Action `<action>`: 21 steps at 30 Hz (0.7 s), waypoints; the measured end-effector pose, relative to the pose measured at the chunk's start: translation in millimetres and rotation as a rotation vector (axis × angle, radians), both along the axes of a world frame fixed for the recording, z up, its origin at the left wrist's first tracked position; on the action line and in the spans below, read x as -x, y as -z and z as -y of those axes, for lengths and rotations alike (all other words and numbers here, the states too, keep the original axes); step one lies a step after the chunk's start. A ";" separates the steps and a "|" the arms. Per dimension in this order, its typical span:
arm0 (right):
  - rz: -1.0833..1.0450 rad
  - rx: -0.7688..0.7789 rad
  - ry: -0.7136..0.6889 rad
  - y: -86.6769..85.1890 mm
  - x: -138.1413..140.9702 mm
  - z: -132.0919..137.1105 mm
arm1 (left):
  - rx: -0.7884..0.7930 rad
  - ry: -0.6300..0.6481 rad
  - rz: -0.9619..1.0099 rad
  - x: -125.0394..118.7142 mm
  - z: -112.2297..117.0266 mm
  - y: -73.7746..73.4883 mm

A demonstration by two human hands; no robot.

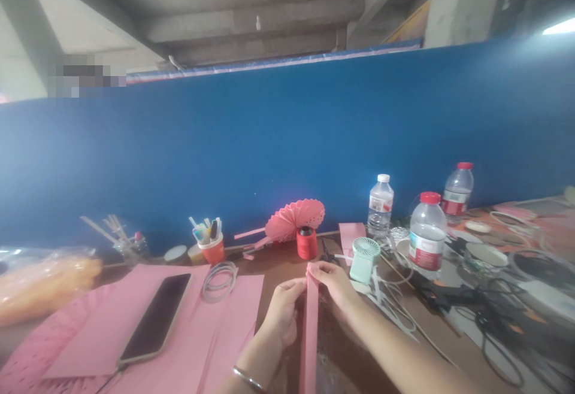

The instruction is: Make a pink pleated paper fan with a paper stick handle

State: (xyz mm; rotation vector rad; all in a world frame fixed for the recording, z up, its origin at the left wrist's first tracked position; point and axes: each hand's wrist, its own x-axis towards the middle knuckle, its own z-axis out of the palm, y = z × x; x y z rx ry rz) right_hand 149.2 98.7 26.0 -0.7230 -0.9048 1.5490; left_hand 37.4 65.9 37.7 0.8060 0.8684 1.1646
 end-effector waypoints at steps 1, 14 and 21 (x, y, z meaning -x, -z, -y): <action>0.002 -0.004 0.011 1.4 0.0 -1.0 | -0.003 -0.016 -0.004 0.1 -0.2 0.6; 0.094 -0.099 0.056 11.9 -3.1 -9.9 | -0.004 -0.057 -0.025 2.7 -2.4 8.0; 0.179 -0.093 0.116 5.4 -3.5 -9.0 | -0.055 -0.125 -0.022 2.9 -5.9 18.1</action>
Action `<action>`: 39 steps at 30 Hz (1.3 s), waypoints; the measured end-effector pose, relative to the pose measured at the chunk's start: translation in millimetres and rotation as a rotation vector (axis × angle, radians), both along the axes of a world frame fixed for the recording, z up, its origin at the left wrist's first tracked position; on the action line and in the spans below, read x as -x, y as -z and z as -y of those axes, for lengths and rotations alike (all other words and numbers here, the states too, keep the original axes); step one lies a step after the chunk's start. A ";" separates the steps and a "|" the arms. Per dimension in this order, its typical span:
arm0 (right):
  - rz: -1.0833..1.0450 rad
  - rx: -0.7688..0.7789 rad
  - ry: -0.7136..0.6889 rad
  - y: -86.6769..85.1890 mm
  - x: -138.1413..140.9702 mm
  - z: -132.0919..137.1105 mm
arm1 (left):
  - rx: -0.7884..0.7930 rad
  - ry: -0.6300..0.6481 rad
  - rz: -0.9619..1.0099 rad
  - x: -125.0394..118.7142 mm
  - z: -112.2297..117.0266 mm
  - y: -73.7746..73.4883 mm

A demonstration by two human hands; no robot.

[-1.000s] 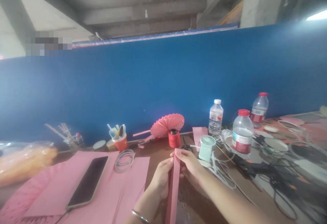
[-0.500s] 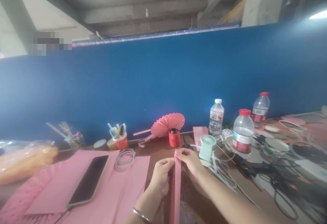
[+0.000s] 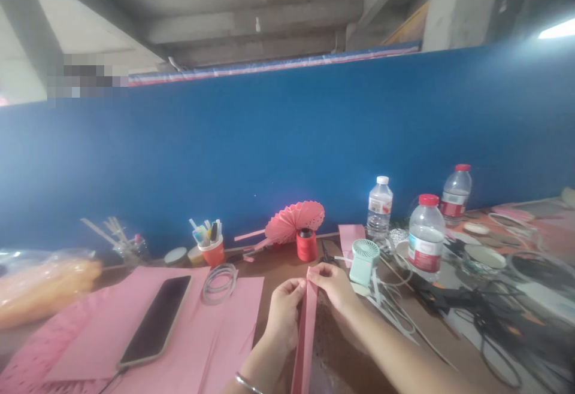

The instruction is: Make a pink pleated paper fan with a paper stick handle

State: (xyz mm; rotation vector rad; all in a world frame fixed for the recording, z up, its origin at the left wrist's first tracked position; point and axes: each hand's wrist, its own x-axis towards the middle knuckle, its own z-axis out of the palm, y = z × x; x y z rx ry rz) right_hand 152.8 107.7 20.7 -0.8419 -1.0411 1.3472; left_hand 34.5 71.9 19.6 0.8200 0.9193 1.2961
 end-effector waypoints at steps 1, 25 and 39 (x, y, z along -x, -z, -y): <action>0.006 0.002 0.005 -0.5 0.0 0.0 | -0.012 -0.010 0.012 0.4 -0.8 1.1; -0.304 0.170 -0.057 19.2 13.5 -0.9 | -0.191 -0.089 -0.327 5.8 -7.0 7.8; -0.323 0.166 -0.139 21.0 11.1 1.3 | -0.248 -0.084 -0.458 10.3 -2.5 -5.9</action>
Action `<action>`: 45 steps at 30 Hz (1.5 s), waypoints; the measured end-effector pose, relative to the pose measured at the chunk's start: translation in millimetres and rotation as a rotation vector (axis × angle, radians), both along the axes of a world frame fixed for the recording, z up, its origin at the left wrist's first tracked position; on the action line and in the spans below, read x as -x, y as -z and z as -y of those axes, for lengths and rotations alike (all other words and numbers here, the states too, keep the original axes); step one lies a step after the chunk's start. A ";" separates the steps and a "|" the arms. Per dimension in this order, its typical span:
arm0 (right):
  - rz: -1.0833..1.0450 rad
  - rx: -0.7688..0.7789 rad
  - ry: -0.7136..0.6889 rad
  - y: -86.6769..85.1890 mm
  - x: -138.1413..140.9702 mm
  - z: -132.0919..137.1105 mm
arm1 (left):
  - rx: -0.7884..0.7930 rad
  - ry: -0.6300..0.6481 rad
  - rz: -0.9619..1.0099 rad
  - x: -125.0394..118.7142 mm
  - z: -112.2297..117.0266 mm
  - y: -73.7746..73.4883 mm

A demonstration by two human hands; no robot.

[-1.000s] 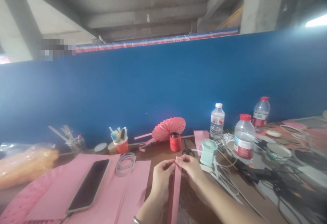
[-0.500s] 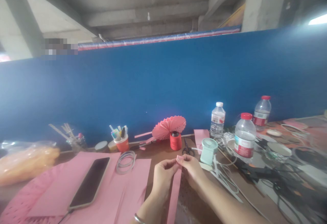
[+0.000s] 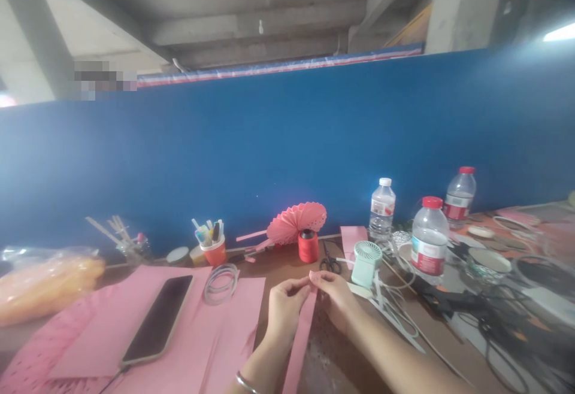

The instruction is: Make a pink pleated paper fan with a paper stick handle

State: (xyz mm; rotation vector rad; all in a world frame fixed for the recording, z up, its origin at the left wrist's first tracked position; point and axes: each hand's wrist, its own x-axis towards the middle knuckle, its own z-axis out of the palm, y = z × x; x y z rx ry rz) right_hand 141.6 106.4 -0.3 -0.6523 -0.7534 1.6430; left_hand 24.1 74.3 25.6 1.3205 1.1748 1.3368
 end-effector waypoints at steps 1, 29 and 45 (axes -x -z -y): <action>0.019 -0.013 0.005 -0.1 -1.0 0.2 | 0.002 0.001 -0.006 0.6 -0.2 -0.8; 0.305 -0.042 0.420 -16.5 -37.7 -23.4 | 0.034 0.005 -0.216 -19.3 12.3 8.8; 0.072 0.008 0.610 -28.4 -66.1 -41.9 | 0.057 0.008 -0.225 -20.1 10.9 15.6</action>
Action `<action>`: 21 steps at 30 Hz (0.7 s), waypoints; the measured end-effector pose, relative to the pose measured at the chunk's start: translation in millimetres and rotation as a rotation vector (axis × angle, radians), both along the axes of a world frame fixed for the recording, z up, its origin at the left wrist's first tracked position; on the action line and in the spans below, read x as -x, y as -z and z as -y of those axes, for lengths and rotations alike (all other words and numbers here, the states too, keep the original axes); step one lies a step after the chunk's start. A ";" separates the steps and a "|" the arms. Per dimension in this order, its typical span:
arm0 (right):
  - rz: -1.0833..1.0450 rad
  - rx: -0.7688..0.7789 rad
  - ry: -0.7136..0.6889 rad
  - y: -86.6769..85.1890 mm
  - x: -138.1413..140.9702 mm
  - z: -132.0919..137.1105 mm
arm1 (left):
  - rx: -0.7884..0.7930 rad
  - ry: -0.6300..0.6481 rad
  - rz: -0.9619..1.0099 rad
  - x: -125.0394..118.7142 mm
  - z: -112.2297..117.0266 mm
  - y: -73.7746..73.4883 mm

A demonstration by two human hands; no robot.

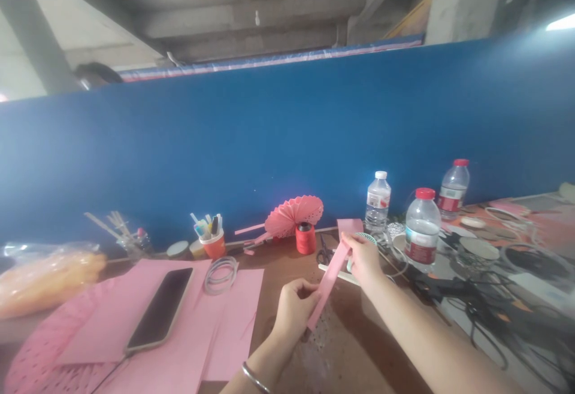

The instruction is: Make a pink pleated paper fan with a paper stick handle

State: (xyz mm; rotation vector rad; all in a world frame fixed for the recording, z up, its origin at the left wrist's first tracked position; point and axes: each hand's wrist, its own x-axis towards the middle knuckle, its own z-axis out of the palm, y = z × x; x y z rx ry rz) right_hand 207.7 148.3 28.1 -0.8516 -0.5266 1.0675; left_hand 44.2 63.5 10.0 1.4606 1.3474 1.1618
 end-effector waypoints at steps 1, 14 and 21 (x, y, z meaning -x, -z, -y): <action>-0.008 -0.002 0.014 -1.3 -4.3 -1.3 | 0.000 0.001 0.013 -0.2 0.2 1.1; 0.094 -0.010 -0.141 0.2 7.6 6.4 | -0.053 -0.118 0.187 10.8 -11.2 9.9; 0.367 0.006 -0.524 18.5 59.2 44.5 | -0.110 -0.137 0.200 22.7 -21.7 14.4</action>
